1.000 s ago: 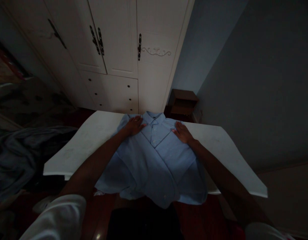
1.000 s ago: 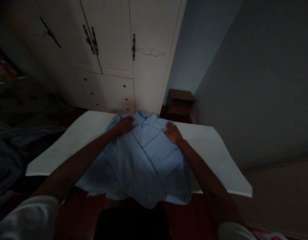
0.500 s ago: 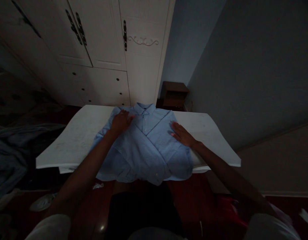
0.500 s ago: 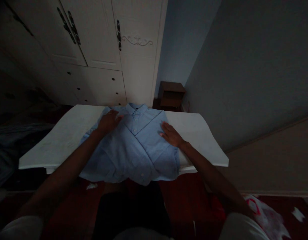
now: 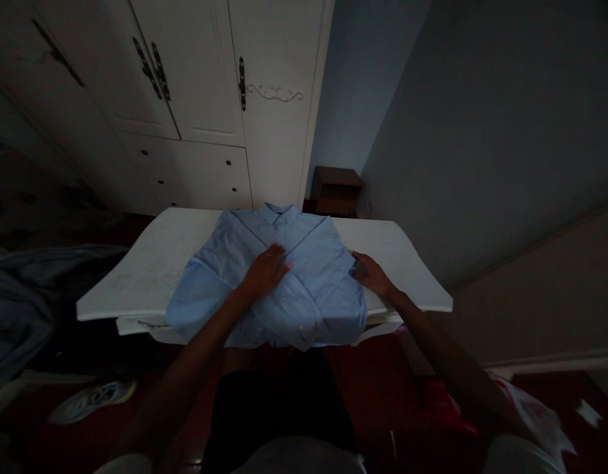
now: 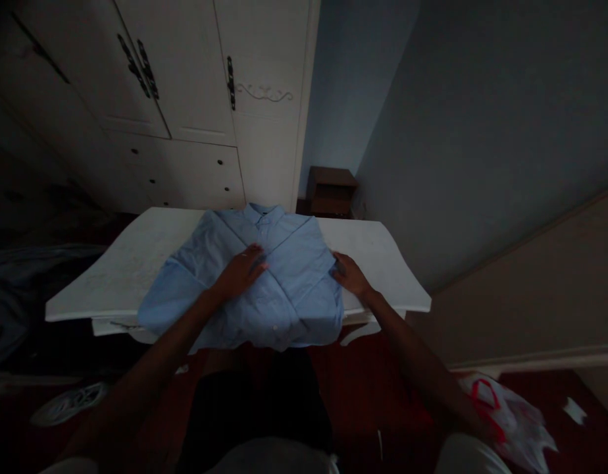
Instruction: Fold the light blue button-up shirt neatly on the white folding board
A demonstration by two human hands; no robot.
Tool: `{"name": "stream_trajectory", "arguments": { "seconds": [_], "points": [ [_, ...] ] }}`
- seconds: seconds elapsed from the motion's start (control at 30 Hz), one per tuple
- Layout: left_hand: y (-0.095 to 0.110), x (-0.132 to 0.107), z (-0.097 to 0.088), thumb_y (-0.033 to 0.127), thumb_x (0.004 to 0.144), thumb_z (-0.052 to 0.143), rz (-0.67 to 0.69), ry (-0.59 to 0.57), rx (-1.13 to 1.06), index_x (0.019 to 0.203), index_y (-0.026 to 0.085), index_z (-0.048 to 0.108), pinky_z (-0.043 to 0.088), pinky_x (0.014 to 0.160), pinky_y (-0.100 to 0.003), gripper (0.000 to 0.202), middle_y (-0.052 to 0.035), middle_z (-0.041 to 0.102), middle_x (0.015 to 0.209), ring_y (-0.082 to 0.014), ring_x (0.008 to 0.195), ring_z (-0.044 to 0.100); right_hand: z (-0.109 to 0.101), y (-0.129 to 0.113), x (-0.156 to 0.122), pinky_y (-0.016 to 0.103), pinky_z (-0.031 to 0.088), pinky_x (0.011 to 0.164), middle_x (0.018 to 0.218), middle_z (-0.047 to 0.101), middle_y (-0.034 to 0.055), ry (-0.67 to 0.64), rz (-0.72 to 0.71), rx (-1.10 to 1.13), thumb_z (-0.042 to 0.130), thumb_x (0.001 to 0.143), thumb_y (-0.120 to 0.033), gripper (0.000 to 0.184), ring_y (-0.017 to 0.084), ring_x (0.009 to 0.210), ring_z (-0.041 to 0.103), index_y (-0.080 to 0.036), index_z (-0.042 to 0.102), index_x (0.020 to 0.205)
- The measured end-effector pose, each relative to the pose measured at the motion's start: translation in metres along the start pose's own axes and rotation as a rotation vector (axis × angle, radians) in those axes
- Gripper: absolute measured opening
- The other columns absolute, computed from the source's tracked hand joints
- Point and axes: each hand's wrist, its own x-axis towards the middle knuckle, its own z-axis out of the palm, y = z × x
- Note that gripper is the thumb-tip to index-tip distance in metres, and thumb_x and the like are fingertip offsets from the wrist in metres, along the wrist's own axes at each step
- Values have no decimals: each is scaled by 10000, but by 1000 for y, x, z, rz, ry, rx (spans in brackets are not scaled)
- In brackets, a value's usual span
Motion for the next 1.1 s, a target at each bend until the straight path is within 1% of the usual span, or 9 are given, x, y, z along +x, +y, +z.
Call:
{"name": "stream_trajectory", "arguments": {
  "seconds": [0.13, 0.23, 0.33, 0.43, 0.6, 0.8, 0.9, 1.0, 1.1],
  "points": [
    [22, 11, 24, 513, 974, 340, 142, -90, 25, 1422, 135, 448, 297, 1172, -415, 596, -156, 441, 1493, -247, 1443, 311, 6, -10, 16, 418, 410, 1058, 1267, 628, 148, 38, 17, -60, 618, 781, -276, 518, 277, 1191, 554, -135, 586, 1278],
    [27, 9, 40, 528, 967, 355, 149, -123, 102, 1440, 158, 434, 278, 1171, -454, 606, -167, 406, 1512, -269, 1447, 298, 9, -18, 25, 379, 443, 988, 1176, 665, 145, 85, 118, -119, 596, 816, -269, 422, 261, 1097, 591, -126, 629, 1211],
    [25, 5, 47, 530, 969, 346, 144, -128, 153, 1444, 196, 438, 272, 1168, -464, 588, -156, 400, 1517, -269, 1443, 309, 7, -23, 27, 327, 456, 936, 1117, 683, 120, 85, 201, -201, 516, 877, -229, 332, 227, 1027, 613, -144, 662, 1162],
    [23, 4, 48, 524, 975, 330, 158, -125, 178, 1447, 208, 439, 270, 1168, -453, 578, -145, 407, 1515, -263, 1438, 320, 1, -23, 26, 297, 457, 910, 1111, 687, 104, 48, 166, -295, 473, 908, -183, 308, 216, 1028, 612, -181, 689, 1127],
    [24, 3, 45, 516, 976, 338, 162, -133, 201, 1460, 208, 421, 267, 1170, -442, 579, -140, 400, 1520, -257, 1433, 331, -10, -12, 23, 320, 454, 918, 1073, 696, 110, 13, 86, -417, 449, 956, -250, 291, 234, 1028, 604, -213, 723, 1047],
    [25, 3, 44, 520, 976, 334, 157, -136, 210, 1464, 212, 413, 267, 1167, -447, 582, -144, 388, 1526, -256, 1432, 334, -6, -2, 25, 315, 453, 950, 1010, 713, 95, 65, 121, -255, 518, 901, -215, 253, 216, 1003, 607, -168, 734, 1026],
    [26, 3, 44, 522, 978, 324, 148, -141, 208, 1457, 192, 422, 259, 1171, -452, 590, -153, 395, 1521, -261, 1432, 334, -1, -1, 25, 327, 471, 931, 1025, 713, 86, 118, 131, -175, 513, 876, -161, 312, 210, 950, 620, -173, 710, 1118],
    [26, 3, 43, 532, 976, 321, 149, -135, 206, 1446, 201, 436, 261, 1172, -440, 586, -142, 411, 1515, -255, 1426, 347, 2, -2, 22, 350, 469, 953, 1079, 696, 91, 159, 5, -181, 501, 848, -93, 413, 220, 1001, 605, -184, 674, 1213],
    [27, 2, 41, 530, 979, 317, 148, -132, 211, 1436, 183, 446, 277, 1164, -431, 588, -142, 418, 1512, -250, 1420, 358, 3, -3, 19, 365, 471, 957, 1060, 697, 99, 141, -91, -242, 522, 841, -86, 345, 238, 1031, 598, -191, 744, 1083]
  ]
}}
